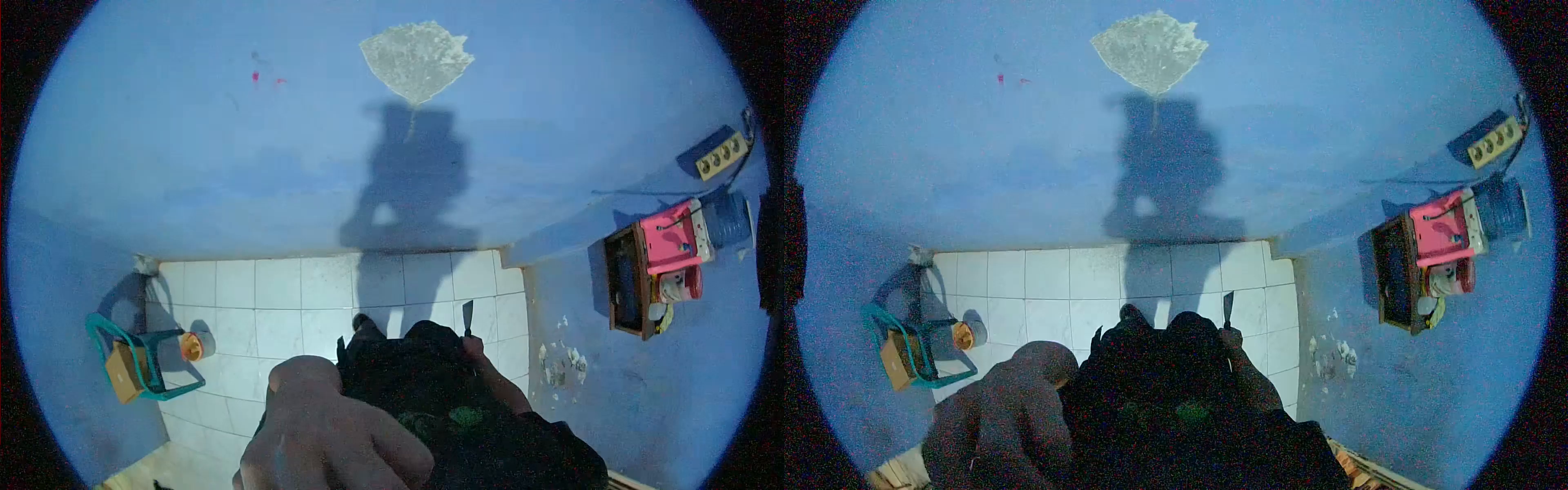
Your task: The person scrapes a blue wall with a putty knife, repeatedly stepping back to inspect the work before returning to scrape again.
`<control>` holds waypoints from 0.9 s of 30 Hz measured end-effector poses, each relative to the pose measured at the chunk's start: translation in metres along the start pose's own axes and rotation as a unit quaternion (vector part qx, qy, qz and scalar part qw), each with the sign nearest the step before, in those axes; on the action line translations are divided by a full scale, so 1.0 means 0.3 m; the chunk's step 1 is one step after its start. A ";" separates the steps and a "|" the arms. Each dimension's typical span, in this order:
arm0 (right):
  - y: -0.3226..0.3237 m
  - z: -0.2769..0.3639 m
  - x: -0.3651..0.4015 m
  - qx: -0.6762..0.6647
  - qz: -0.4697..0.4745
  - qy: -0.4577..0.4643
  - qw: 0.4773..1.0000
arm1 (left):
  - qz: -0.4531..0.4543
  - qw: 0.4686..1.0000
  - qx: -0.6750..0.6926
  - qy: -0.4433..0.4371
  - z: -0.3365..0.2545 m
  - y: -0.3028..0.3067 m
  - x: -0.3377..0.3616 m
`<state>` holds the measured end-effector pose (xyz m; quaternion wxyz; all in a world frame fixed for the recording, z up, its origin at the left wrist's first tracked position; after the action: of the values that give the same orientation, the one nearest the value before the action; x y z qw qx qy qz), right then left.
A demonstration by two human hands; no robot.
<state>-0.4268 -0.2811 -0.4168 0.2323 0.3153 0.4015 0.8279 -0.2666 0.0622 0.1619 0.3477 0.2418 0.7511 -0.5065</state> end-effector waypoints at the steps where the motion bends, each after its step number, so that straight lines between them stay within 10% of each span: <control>1: 0.007 0.024 -0.021 0.002 0.004 0.006 1.000 | 0.016 0.999 0.033 0.034 -0.003 0.012 0.004; 3: -0.058 0.018 -0.082 0.227 0.050 0.314 0.921 | 0.031 0.996 0.056 0.065 -0.012 0.031 -0.007; 7: -0.021 0.095 -0.167 0.267 0.080 0.395 0.876 | 0.050 0.998 0.000 0.043 0.033 -0.001 -0.026; 11: -0.027 0.060 -0.290 0.227 0.074 0.327 0.914 | 0.006 0.997 0.016 0.072 0.112 0.014 0.045; 13: -0.011 0.019 -0.359 0.150 0.106 0.100 0.978 | 0.020 0.997 0.026 0.072 0.163 -0.021 0.034; 16: 0.010 0.007 -0.423 0.237 0.111 0.382 0.886 | 0.041 0.999 -0.009 -0.001 0.247 -0.115 -0.030; 22: -0.031 -0.172 -0.663 0.217 0.136 0.450 0.856 | 0.231 0.973 -0.014 0.016 0.409 -0.157 -0.068; 26: 0.111 -0.091 -0.659 0.179 0.115 0.280 0.936 | 0.277 0.953 0.122 0.030 0.490 0.029 0.187; 27: 0.170 -0.037 -0.664 0.145 0.047 0.252 0.956 | 0.100 0.981 0.155 0.066 0.555 0.084 0.136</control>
<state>-0.3033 -0.4429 -0.4475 0.0366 0.1451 0.5472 0.8235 -0.2286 -0.0828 0.0747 0.3048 0.3997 0.6569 -0.5620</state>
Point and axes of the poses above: each hand's wrist, its own x-axis away from the middle knuckle, its own y-axis out of the back of the hand, z = x × y, the point moved 3 cm from there along -x, towards the middle knuckle, and after that the axes turned 15 degrees about -z, right-handed, at the moved point
